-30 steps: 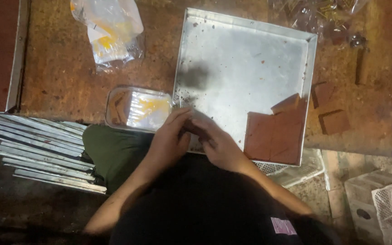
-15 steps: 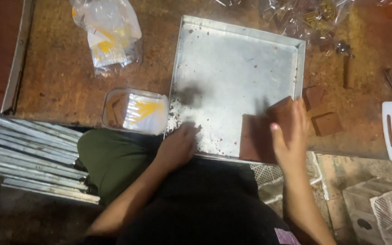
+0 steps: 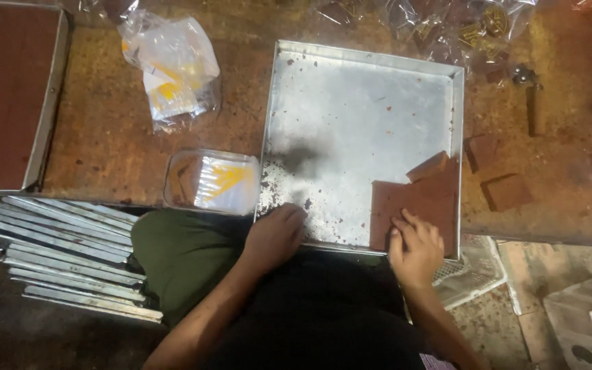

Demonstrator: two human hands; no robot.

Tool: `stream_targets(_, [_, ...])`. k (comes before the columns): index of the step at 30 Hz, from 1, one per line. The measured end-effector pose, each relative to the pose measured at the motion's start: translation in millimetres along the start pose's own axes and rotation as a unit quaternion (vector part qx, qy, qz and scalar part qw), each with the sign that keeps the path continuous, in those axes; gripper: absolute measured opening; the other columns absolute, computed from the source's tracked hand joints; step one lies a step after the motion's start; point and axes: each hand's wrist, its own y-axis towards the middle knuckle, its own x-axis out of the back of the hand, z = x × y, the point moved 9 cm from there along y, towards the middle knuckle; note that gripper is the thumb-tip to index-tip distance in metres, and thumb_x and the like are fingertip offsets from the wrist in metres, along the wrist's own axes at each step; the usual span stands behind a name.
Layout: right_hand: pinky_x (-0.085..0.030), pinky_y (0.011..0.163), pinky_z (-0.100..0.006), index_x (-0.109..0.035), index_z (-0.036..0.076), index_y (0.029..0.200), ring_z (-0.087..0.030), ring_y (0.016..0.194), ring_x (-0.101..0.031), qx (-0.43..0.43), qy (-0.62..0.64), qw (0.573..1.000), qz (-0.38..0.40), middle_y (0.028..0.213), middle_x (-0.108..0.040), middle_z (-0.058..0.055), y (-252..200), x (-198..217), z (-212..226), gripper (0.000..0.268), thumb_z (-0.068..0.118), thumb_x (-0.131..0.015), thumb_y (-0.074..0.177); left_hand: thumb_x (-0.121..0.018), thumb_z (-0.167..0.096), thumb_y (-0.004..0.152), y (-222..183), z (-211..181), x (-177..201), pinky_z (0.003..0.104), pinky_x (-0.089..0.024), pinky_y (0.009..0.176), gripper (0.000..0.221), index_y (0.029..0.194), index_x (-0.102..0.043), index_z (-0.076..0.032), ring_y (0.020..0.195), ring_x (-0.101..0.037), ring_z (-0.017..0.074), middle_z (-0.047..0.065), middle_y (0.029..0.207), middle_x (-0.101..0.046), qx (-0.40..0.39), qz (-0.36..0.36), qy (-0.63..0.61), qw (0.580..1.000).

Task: The person takes individual pieces of brownie from a square tray and places them into plastic bags using a piece of paper to handle them.

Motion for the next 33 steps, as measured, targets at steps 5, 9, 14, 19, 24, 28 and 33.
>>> stream_targets(5, [-0.045,0.081,-0.036,-0.079,0.025,0.107,-0.021,0.103,-0.064,-0.031,0.004,0.999,0.014,0.119,-0.075,0.004,15.1,20.2,21.9,0.021,0.028,-0.063,0.093,-0.063,-0.024,0.09,0.5,5.6,-6.2,0.04,-0.058,0.059,0.021,0.105,-0.068,-0.011,0.09,-0.07,0.0266,0.007,0.11,-0.066,0.017,0.034,-0.065,0.997])
stream_targets(9, [-0.043,0.077,-0.034,-0.08,0.023,0.11,-0.019,0.102,-0.063,-0.056,0.004,0.998,0.032,0.121,-0.076,0.004,16.2,22.8,24.3,0.027,0.026,-0.059,0.094,-0.056,-0.022,0.096,-0.5,8.2,-16.1,0.041,-0.055,0.055,0.018,0.106,-0.063,-0.009,0.086,-0.067,0.0241,0.007,0.113,-0.063,0.058,0.107,-0.118,0.986])
stream_targets(14, [-0.045,0.079,-0.033,-0.08,0.022,0.11,-0.018,0.101,-0.064,-0.055,-0.005,0.998,0.022,0.119,-0.076,0.004,16.9,21.7,24.2,0.026,0.026,-0.059,0.094,-0.057,-0.024,0.094,0.1,9.9,-17.7,0.042,-0.055,0.057,0.019,0.106,-0.063,-0.01,0.09,-0.068,0.0256,0.007,0.114,-0.063,0.045,0.084,-0.114,0.989])
stream_targets(19, [-0.045,0.078,-0.034,-0.08,0.022,0.108,-0.018,0.102,-0.064,-0.052,-0.005,0.999,0.015,0.118,-0.076,0.003,16.1,23.6,22.4,0.026,0.025,-0.06,0.093,-0.058,-0.023,0.093,-0.2,7.5,-17.1,0.042,-0.055,0.055,0.022,0.109,-0.065,-0.01,0.086,-0.068,0.0252,0.007,0.114,-0.063,0.041,0.075,-0.115,0.99])
stream_targets(24, [-0.044,0.078,-0.035,-0.08,0.021,0.107,-0.019,0.099,-0.063,-0.037,-0.006,0.999,0.007,0.116,-0.076,0.002,17.5,22.8,25.3,0.025,0.027,-0.06,0.094,-0.06,-0.025,0.092,-0.4,12.4,-17.0,0.043,-0.055,0.057,0.021,0.108,-0.066,-0.013,0.092,-0.068,0.025,0.004,0.114,-0.062,0.05,0.063,-0.112,0.991])
stream_targets(28, [-0.045,0.091,-0.043,-0.078,0.016,0.113,-0.026,0.11,-0.06,-0.07,0.018,0.996,0.042,0.119,-0.073,-0.002,22.5,31.3,25.8,0.029,0.03,-0.058,0.095,-0.057,-0.026,0.093,-1.0,12.9,-18.4,0.046,-0.057,0.06,0.026,0.114,-0.062,-0.012,0.102,-0.066,0.0261,0.006,0.12,-0.06,0.074,0.103,-0.14,0.982])
stream_targets(33, [-0.04,0.04,-0.025,-0.05,0.017,0.15,-0.014,0.052,-0.05,-0.349,0.102,0.871,0.332,0.08,-0.065,-0.005,20.0,35.1,-22.2,0.054,0.035,-0.058,0.099,-0.056,-0.022,0.093,0.8,10.4,-11.4,0.045,-0.057,0.056,0.022,0.111,-0.063,-0.01,0.099,-0.066,0.0271,0.008,0.117,-0.059,0.062,0.088,-0.128,0.986])
